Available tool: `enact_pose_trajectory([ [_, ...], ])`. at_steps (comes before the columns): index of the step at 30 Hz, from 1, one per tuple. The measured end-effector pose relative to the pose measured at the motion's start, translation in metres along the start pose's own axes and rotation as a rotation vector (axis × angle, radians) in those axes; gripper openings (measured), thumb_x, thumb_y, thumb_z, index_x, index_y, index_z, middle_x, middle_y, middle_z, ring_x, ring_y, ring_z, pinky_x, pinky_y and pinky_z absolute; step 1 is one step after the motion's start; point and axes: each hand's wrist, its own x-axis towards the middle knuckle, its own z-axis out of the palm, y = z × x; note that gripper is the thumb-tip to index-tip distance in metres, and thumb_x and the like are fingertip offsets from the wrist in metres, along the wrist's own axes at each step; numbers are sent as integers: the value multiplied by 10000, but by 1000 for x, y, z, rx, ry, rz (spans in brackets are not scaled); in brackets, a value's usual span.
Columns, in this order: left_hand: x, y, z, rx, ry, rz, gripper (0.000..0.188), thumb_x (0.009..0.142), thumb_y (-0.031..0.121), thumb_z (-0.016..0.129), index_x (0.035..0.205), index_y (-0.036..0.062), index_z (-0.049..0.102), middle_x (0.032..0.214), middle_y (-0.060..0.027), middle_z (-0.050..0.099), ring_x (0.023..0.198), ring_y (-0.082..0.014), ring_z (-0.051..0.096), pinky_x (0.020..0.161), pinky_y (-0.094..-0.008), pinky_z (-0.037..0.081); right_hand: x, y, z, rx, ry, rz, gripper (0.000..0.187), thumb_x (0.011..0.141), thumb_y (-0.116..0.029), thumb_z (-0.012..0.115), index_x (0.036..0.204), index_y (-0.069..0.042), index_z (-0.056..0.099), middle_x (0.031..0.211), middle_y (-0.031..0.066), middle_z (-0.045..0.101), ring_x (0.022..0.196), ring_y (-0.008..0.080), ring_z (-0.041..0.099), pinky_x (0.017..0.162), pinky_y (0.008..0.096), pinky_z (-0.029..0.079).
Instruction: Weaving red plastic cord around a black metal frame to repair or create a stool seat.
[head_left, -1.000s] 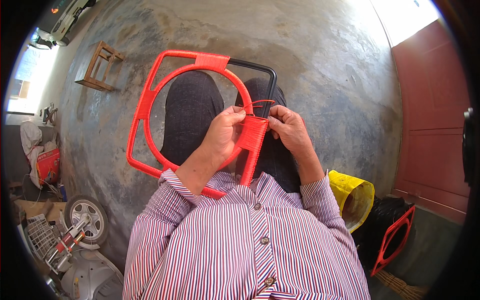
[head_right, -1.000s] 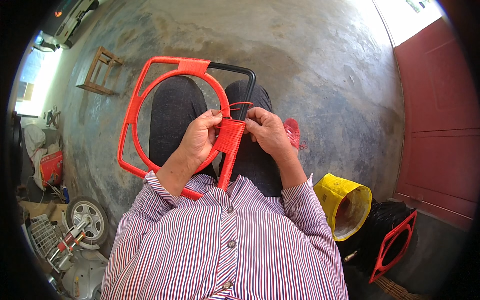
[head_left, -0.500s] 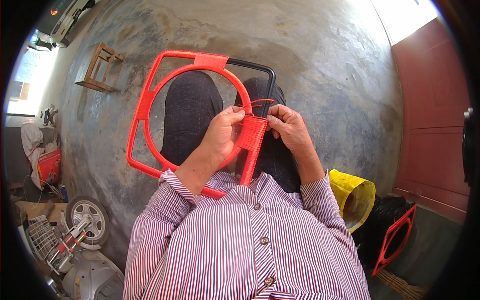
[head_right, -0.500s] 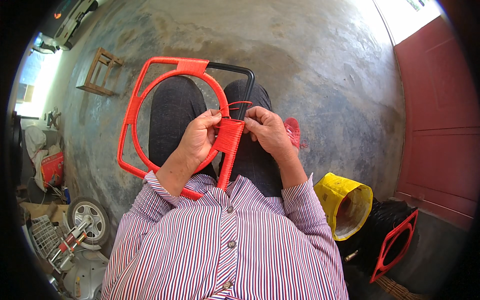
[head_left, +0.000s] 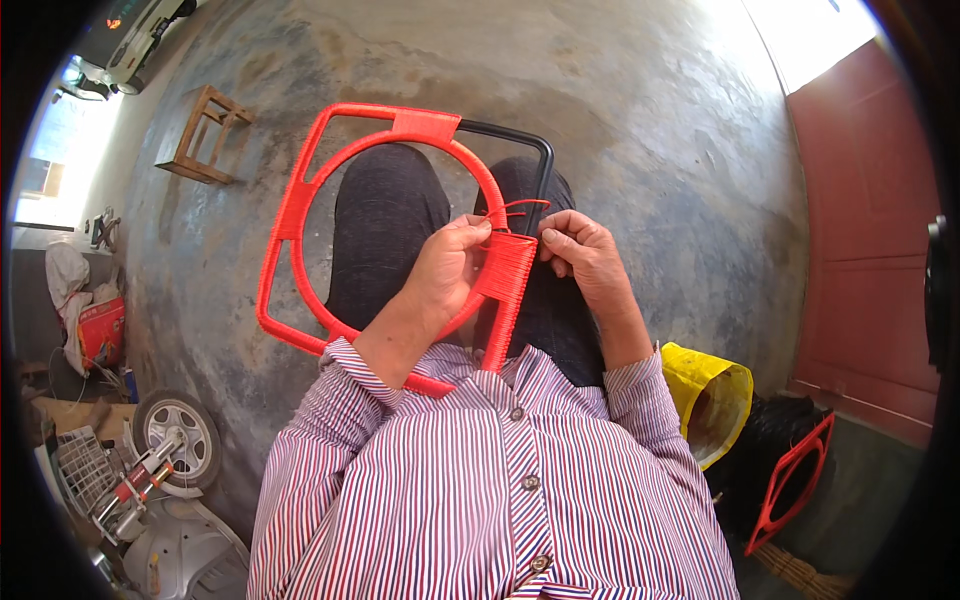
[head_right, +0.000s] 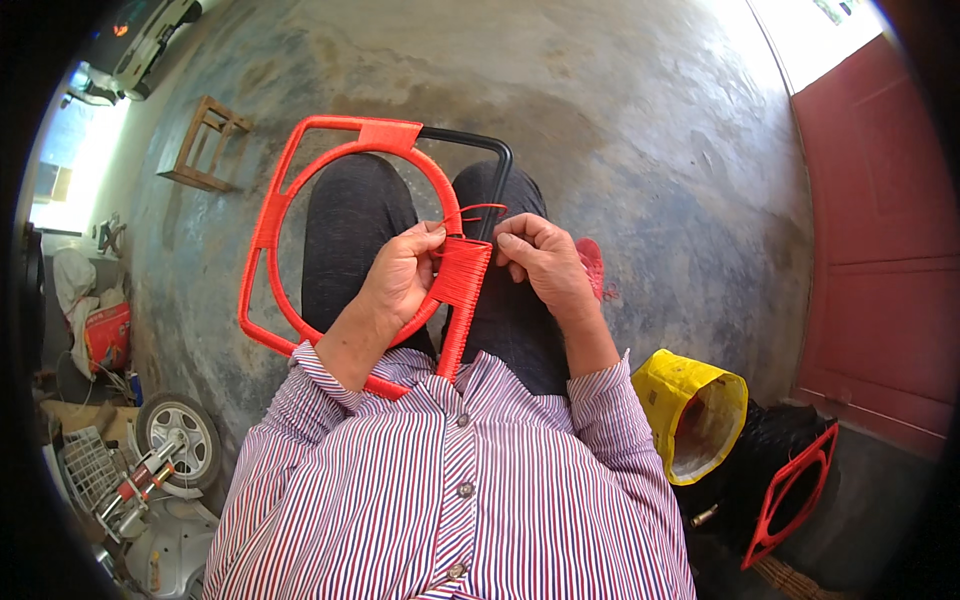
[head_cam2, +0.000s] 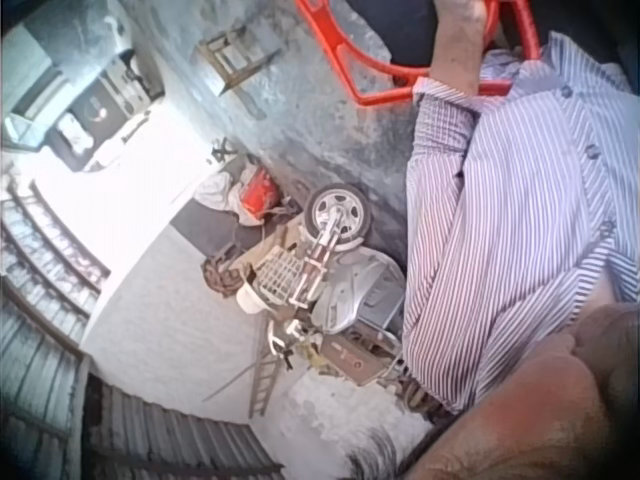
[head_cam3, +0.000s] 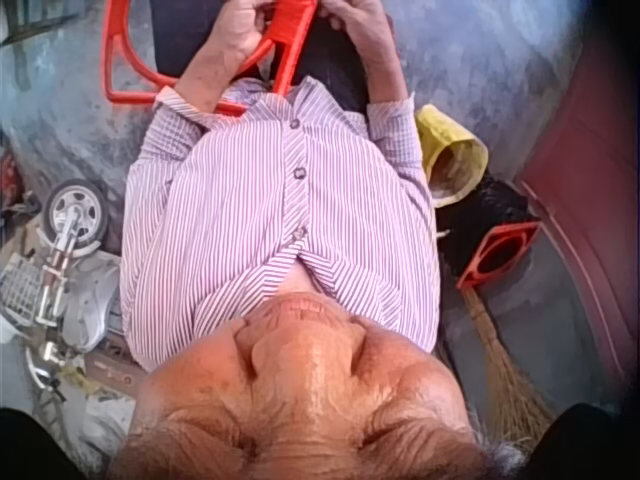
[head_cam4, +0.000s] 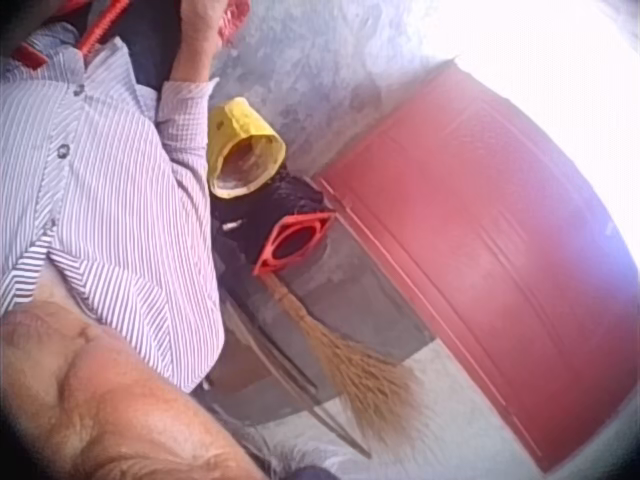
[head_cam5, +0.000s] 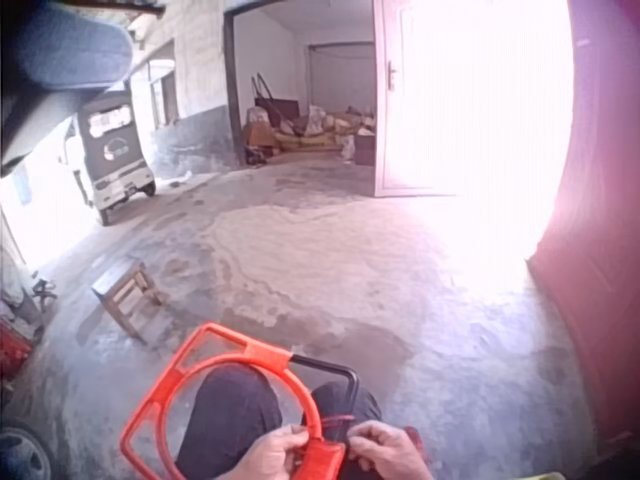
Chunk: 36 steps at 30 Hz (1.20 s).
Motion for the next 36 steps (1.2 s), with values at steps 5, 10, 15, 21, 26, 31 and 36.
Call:
enact_pose_trajectory([
  [5,-1,0,6,-5,49,8,167,964,74,494,1098,0,559,1015,-81,648,925,-163,631,910,-316,512,-3,-5,-1,31,15,15,129,932,-127,626,1003,-22,650,739,8,617,575,53,508,533,182,416],
  [10,-1,1,4,-6,30,-6,176,962,71,489,1102,-4,566,1023,-86,650,932,-167,629,914,-324,509,-2,-5,-2,42,1,9,140,938,-143,626,1005,-22,650,738,4,613,579,53,509,536,181,417],
  [15,-3,2,8,-2,27,-6,170,963,72,485,1093,-6,560,1020,-91,646,936,-167,627,915,-328,510,-2,-4,-2,20,-14,-6,145,945,-150,620,1005,-21,648,742,3,611,580,53,507,535,182,416],
  [21,-4,3,10,8,46,-7,162,969,79,481,1094,-3,545,1004,-86,638,929,-164,626,911,-326,515,-2,-4,-1,24,-6,7,149,947,-154,622,1005,-19,648,742,4,609,577,53,499,533,183,416],
  [26,-6,2,13,1,67,1,160,970,78,471,1089,-1,544,1004,-87,637,926,-167,627,907,-328,518,0,-3,-1,14,-4,13,143,946,-149,624,1003,-20,649,739,2,608,577,51,496,531,182,414],
  [31,-5,2,11,-9,98,12,156,962,72,463,1077,4,543,994,-91,641,926,-180,628,911,-341,513,1,-3,0,-5,-5,20,142,946,-147,624,1003,-19,649,742,4,610,582,49,499,532,183,415],
  [36,-6,3,11,1,105,19,150,957,75,465,1065,6,544,988,-95,644,927,-181,628,908,-344,513,1,-3,1,-28,-9,17,141,947,-145,621,1002,-18,647,749,6,613,584,49,501,534,186,418],
])
